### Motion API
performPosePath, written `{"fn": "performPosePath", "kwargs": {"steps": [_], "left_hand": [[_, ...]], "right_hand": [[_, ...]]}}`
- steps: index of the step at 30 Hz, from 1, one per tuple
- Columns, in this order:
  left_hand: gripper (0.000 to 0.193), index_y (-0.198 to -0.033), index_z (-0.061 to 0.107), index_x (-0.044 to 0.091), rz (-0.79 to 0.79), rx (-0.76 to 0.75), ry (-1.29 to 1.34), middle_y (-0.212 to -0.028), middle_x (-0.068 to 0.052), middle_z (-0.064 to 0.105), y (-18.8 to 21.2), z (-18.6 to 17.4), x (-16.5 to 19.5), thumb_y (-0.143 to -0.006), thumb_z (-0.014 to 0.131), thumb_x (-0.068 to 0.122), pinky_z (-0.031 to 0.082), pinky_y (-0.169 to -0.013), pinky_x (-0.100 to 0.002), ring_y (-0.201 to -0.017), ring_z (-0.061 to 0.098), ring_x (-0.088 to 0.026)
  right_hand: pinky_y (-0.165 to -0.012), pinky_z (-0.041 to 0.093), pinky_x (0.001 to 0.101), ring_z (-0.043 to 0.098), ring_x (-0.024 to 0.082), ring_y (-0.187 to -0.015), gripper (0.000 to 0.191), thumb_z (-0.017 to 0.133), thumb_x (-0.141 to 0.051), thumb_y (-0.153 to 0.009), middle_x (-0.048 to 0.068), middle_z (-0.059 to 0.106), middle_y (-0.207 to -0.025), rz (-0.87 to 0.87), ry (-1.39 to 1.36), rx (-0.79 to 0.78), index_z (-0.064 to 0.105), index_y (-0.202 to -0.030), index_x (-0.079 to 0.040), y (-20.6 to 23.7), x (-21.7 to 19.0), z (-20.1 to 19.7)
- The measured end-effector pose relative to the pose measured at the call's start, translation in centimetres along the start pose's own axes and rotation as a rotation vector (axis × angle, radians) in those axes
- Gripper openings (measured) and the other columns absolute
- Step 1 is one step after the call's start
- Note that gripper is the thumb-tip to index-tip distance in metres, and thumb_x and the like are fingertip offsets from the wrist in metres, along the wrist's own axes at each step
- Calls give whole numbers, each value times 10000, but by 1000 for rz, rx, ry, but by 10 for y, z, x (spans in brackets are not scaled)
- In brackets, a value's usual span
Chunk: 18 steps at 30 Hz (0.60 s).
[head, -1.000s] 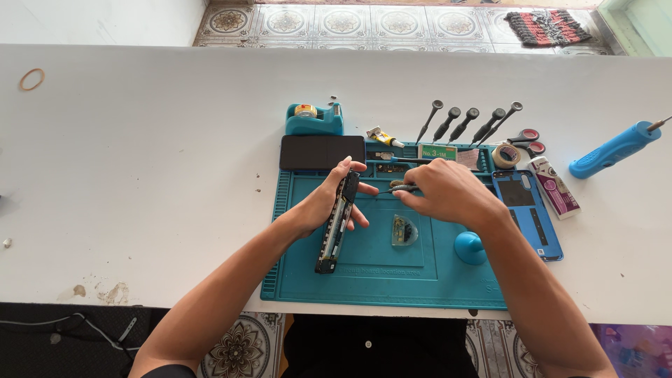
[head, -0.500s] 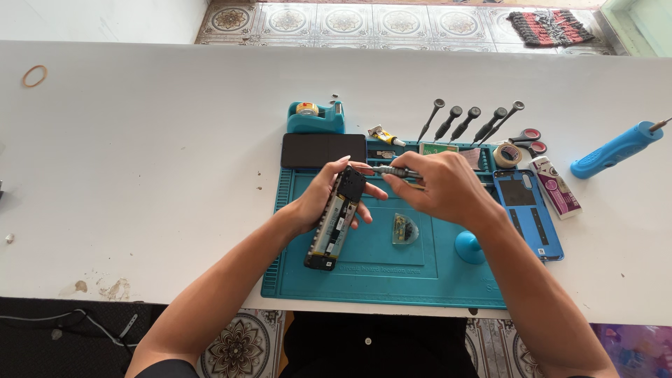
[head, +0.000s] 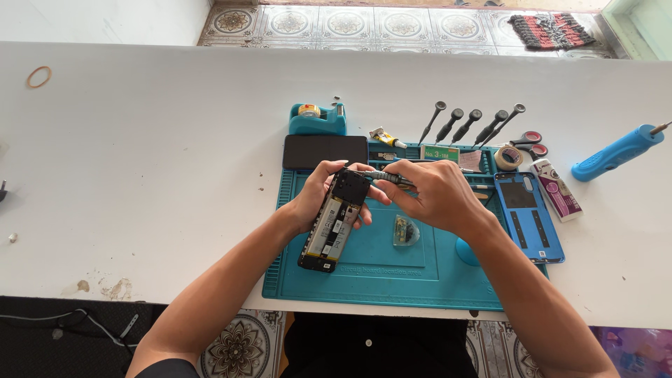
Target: The person removes the back cover of a blue smartphone using a plastic pry tool and a screwdriver. They then detach the screen assembly from the phone body and place it on the workbench.
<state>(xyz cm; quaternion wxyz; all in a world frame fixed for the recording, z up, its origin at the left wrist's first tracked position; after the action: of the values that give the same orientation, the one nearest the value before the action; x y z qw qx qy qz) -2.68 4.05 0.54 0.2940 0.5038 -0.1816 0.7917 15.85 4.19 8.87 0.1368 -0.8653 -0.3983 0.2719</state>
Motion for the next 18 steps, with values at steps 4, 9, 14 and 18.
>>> {"fn": "performPosePath", "kwargs": {"steps": [4,9,14,18], "left_hand": [[706,-1438,406,38,5,-7,-53,-1160,-269,702,0,3,-1,-980,237,547,641,-609,-339,-758,737,-255],[707,-1439,429,32,4,-20,-24,-1165,-268,701,1,4,-3,-998,240,551,634,-601,-335,-753,732,-247],[692,-1444,424,46,3,3,-20,-1138,-268,706,0,3,-4,-997,243,543,636,-587,-337,-746,733,-247],[668,-1455,397,70,-22,20,4,-1134,-254,695,0,2,-6,-992,254,529,638,-594,-341,-758,735,-248]], "right_hand": [[-418,409,301,568,144,-397,215,754,-276,-909,58,665,-563,-17,-18,14,746,-951,-65,1,0,3],[-426,420,296,579,146,-410,206,755,-263,-903,63,669,-577,-26,-6,32,744,-942,-62,1,0,3],[-433,417,294,572,138,-414,200,756,-256,-888,60,663,-569,-50,-9,45,745,-933,-62,1,-2,-1],[-404,398,307,550,144,-373,198,758,-258,-888,57,660,-540,11,-8,1,756,-928,-64,1,0,1]]}}
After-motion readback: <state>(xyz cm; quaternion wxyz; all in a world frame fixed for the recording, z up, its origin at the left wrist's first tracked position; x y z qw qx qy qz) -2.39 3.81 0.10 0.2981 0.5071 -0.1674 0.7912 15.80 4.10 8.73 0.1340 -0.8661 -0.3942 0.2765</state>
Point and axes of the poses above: each hand's wrist, its own y-axis away from the middle knuckle, its own z-axis out of the palm, x = y × z, the point moved 4 cm from there along -y, towards the middle knuckle
